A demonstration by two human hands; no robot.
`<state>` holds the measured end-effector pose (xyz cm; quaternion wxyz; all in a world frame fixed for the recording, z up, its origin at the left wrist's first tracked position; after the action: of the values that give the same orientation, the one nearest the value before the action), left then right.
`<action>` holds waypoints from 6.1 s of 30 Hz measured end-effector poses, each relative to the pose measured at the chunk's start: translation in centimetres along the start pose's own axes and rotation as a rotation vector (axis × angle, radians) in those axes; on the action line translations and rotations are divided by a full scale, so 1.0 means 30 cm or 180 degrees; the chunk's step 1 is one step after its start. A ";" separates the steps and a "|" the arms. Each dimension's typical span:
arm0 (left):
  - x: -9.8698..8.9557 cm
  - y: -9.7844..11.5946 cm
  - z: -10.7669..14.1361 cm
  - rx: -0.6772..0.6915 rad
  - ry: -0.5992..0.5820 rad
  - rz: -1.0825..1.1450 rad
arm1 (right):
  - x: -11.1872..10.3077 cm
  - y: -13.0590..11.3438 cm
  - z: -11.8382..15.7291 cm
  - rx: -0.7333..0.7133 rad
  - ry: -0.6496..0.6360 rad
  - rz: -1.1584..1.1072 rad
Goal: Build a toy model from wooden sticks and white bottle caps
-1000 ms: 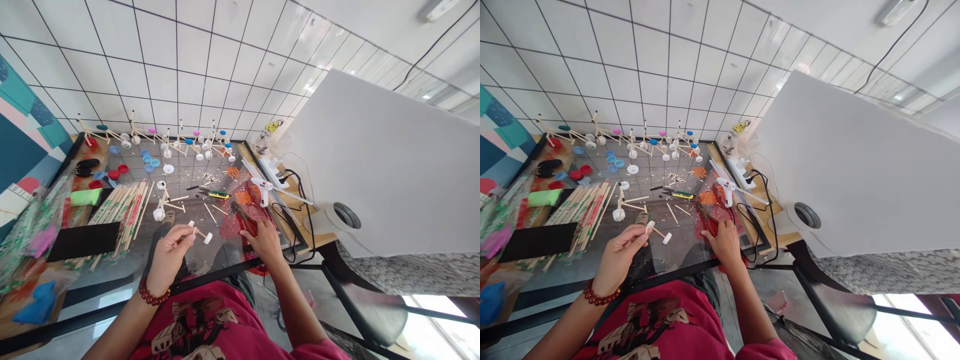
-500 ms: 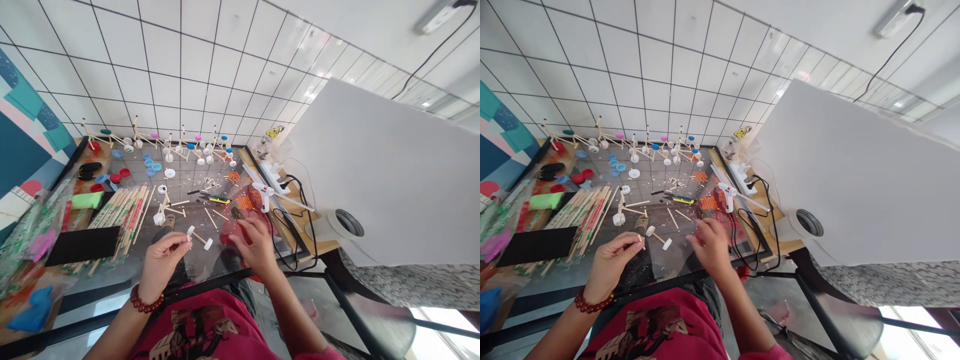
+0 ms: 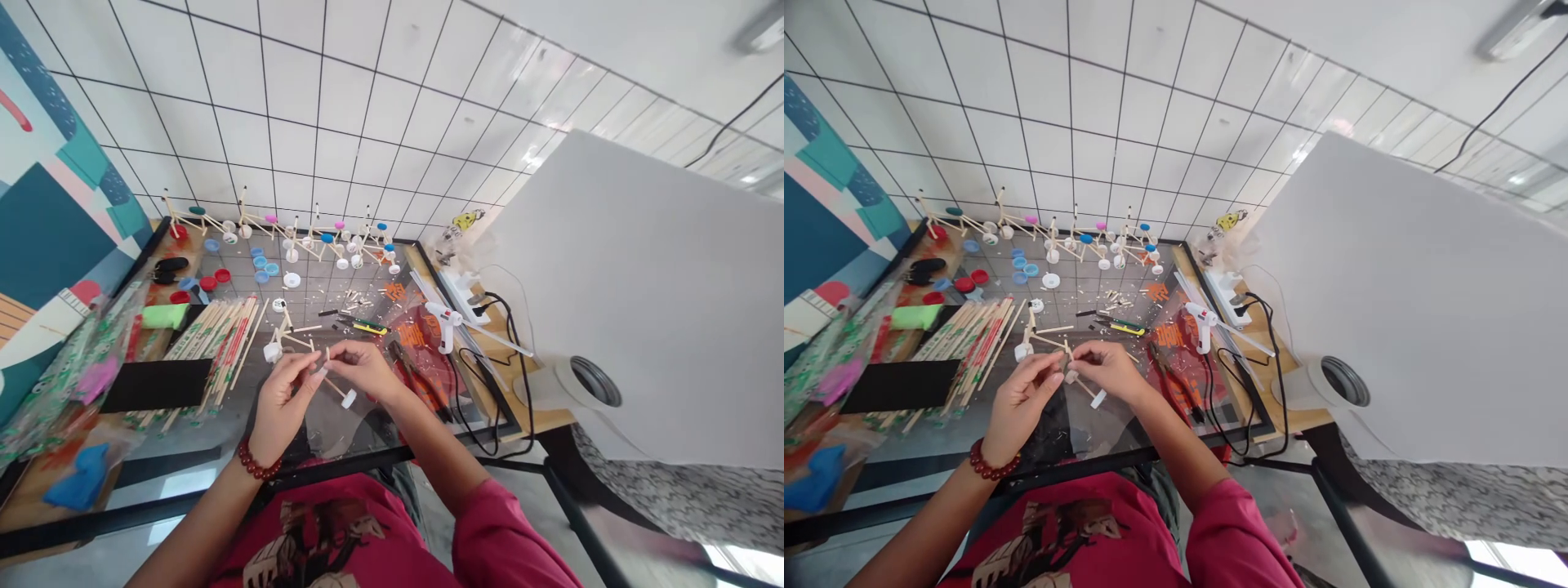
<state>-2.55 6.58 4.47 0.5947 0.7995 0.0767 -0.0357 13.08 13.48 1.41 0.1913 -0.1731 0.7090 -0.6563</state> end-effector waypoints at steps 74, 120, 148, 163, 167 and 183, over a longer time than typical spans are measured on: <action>-0.184 -0.074 -0.112 0.0382 0.0498 -0.1227 | -0.023 0.186 -0.140 0.0479 0.0569 0.0881; -0.140 0.020 0.027 0.1161 0.0296 -0.0696 | -0.221 -0.195 0.237 -0.0889 0.1751 0.2824; -0.049 -0.038 0.010 -0.0184 -0.0383 0.0610 | -0.420 -0.208 0.373 -0.0511 0.2168 0.2256; 0.024 -0.030 0.021 -0.0330 -0.1057 0.0524 | -0.058 -0.272 0.363 -0.1266 0.0709 0.2727; 0.022 -0.035 0.023 -0.0352 -0.1035 0.0500 | -0.047 -0.266 0.363 -0.1221 0.0692 0.2727; 0.023 -0.037 0.027 -0.0267 -0.0972 0.0384 | -0.066 -0.212 0.367 -0.1020 0.0735 0.2607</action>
<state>-2.03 6.18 3.10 0.6334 0.7624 -0.0613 -0.1177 20.24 4.45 7.12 0.3256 0.1685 0.8284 -0.4236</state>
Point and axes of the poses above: each hand's wrist, its own z-axis away from the middle knuckle, its own x-axis out of the palm, y = z × x, the point moved 9 cm from there along -z, towards the middle knuckle, and after that the axes turned 5 degrees about -y, right-handed, at the moved point
